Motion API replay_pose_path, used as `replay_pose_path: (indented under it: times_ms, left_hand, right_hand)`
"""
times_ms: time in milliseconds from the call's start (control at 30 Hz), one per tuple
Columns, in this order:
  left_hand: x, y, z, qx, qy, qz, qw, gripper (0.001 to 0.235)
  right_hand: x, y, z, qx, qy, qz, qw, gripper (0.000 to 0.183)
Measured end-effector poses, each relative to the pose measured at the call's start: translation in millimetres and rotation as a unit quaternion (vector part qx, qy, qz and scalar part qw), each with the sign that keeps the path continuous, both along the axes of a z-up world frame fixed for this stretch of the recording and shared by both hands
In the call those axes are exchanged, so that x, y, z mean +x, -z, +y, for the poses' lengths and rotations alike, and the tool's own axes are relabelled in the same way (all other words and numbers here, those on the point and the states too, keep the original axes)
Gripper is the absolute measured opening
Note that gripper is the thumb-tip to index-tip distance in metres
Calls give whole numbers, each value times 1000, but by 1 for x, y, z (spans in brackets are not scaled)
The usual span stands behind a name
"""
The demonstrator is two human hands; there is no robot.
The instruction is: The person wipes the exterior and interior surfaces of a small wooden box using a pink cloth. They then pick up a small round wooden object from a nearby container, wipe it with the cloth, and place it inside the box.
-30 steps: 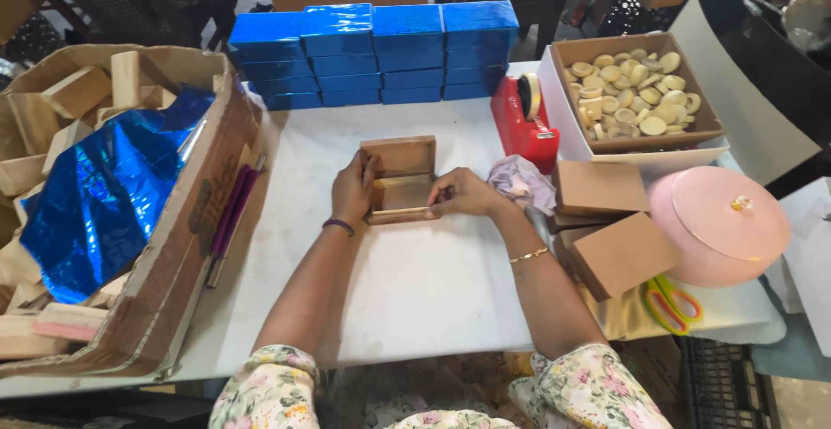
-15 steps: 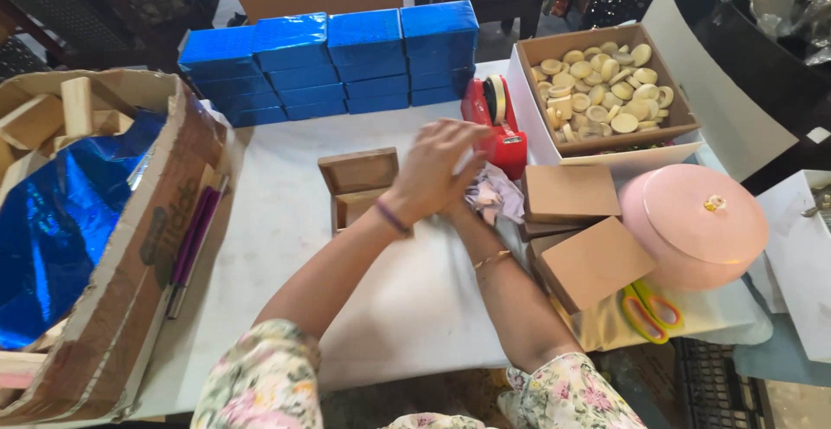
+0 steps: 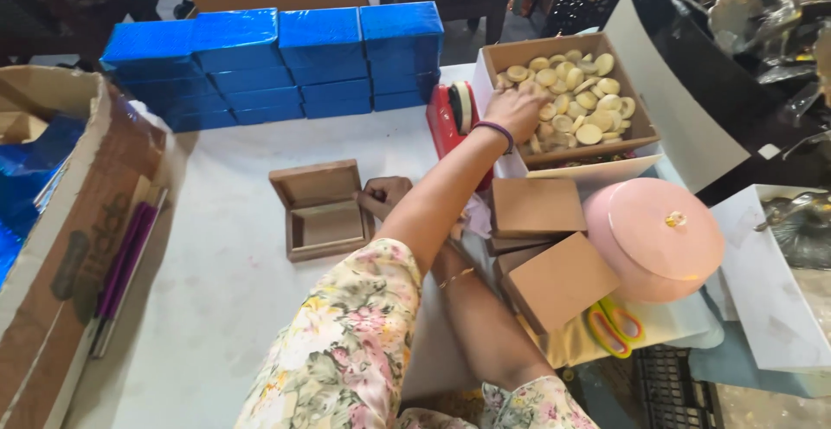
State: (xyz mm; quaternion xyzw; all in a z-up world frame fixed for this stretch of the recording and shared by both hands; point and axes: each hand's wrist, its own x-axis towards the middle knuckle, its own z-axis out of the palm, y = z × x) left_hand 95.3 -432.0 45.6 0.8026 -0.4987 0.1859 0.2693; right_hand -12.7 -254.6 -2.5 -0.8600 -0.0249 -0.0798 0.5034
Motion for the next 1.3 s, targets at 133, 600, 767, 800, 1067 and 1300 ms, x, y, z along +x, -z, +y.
replay_pose_path:
  times_ms: [133, 600, 767, 800, 1067, 1300]
  left_hand:
    - [9, -4, -7, 189, -49, 6, 981, 21]
    - [-30, -18, 39, 39, -15, 57, 998, 27]
    - [-30, -12, 3, 91, -116, 123, 981, 26]
    - [-27, -9, -3, 124, -145, 129, 973, 22]
    - [-13, -5, 66, -108, -18, 192, 975, 44]
    - [-79, -46, 214, -432, 378, 668, 474, 35]
  right_hand:
    - [-3, -5, 0, 4, 2, 5, 1000, 35]
    - [4, 0, 3, 10, 6, 3, 1000, 33]
    - [16, 24, -2, 14, -7, -52, 999, 28]
    - [15, 22, -2, 13, -3, -60, 998, 28]
    - [5, 10, -1, 41, -23, -51, 998, 29]
    - [38, 58, -19, 216, -101, -72, 968, 23]
